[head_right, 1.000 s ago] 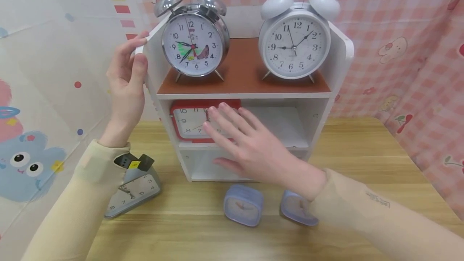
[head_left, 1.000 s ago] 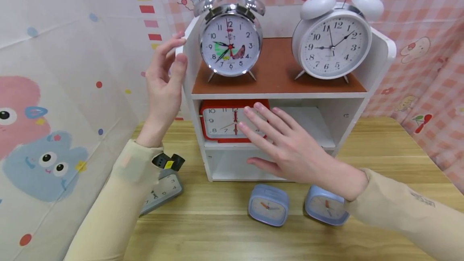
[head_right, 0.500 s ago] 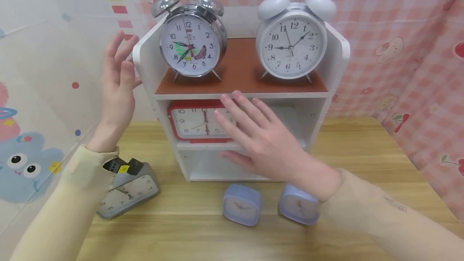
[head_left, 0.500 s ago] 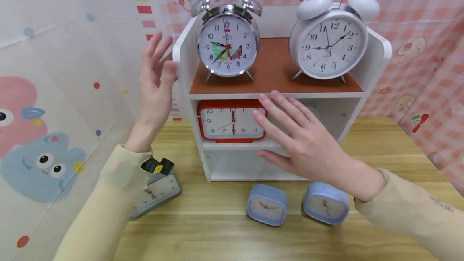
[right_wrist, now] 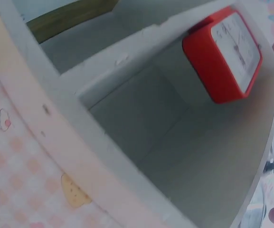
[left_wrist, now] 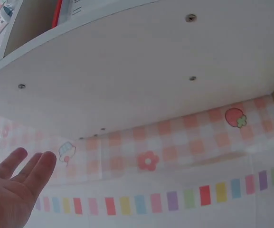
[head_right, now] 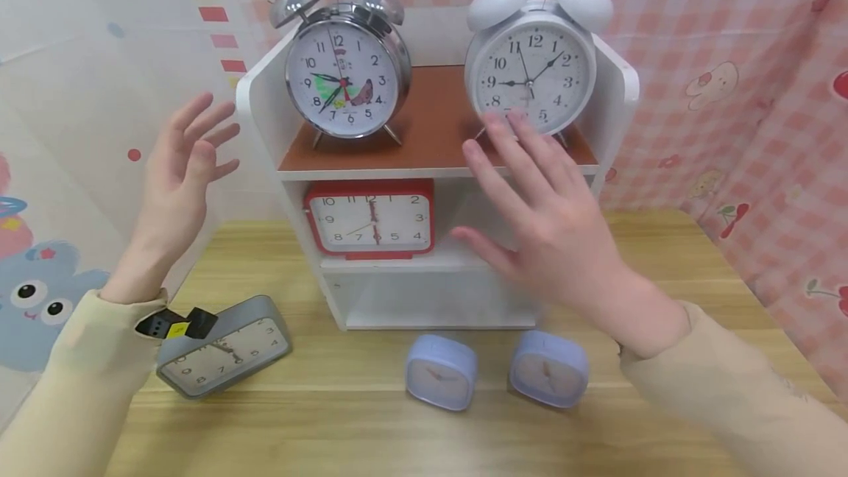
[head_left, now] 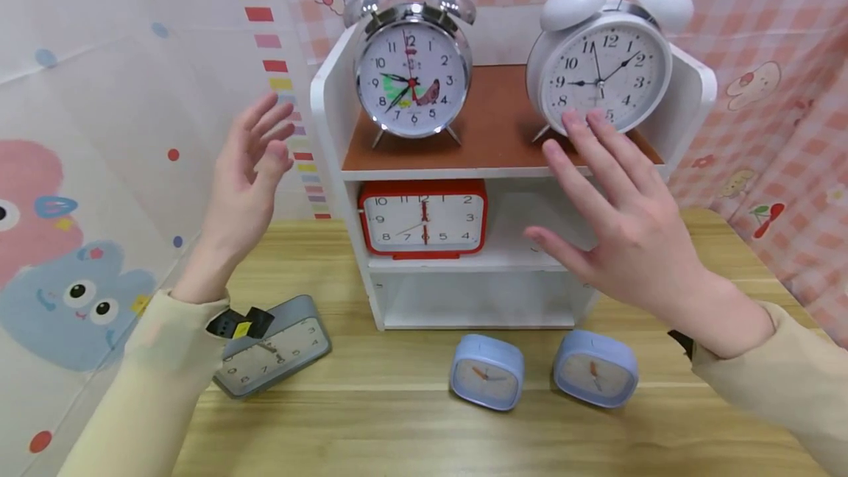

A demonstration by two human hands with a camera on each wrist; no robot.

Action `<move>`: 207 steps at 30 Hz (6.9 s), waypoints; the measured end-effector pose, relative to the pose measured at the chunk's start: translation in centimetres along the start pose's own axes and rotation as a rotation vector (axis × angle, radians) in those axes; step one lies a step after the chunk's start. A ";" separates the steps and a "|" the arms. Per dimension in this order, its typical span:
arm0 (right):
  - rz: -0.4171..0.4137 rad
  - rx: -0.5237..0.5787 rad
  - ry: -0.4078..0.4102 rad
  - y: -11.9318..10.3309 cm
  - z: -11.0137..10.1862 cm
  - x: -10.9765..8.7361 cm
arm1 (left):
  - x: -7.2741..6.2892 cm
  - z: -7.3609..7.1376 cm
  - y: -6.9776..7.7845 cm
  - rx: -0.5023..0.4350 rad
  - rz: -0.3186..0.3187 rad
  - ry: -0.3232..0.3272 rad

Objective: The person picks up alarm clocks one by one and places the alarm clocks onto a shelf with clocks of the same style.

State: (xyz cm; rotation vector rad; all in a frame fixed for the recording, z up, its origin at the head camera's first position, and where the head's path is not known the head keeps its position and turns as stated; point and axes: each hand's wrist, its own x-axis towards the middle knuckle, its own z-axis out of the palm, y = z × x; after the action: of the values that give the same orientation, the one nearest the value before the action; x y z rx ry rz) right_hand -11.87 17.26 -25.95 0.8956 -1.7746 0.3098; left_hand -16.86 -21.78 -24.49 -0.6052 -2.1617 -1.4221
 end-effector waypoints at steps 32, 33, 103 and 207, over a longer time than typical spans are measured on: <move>0.491 0.006 0.064 5.0 -3.9 -1.6 | -7.9 -4.6 -5.4 0.486 -0.139 -0.340; 0.503 0.014 0.037 5.1 -4.0 -1.7 | -8.1 -4.7 -5.6 0.488 -0.138 -0.344; 0.693 0.119 -0.030 5.7 -3.2 -2.8 | -15.3 -6.9 -11.4 0.619 -0.035 -0.438; 0.695 0.086 -0.023 5.6 -2.9 -2.7 | -7.7 12.4 4.2 0.315 0.423 -0.479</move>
State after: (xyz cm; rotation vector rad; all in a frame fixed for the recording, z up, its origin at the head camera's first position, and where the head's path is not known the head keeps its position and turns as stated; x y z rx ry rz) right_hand -13.35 23.92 -26.06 0.3076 -2.0628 0.8255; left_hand -10.14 -9.53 -30.45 -1.2865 -2.3464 -0.7441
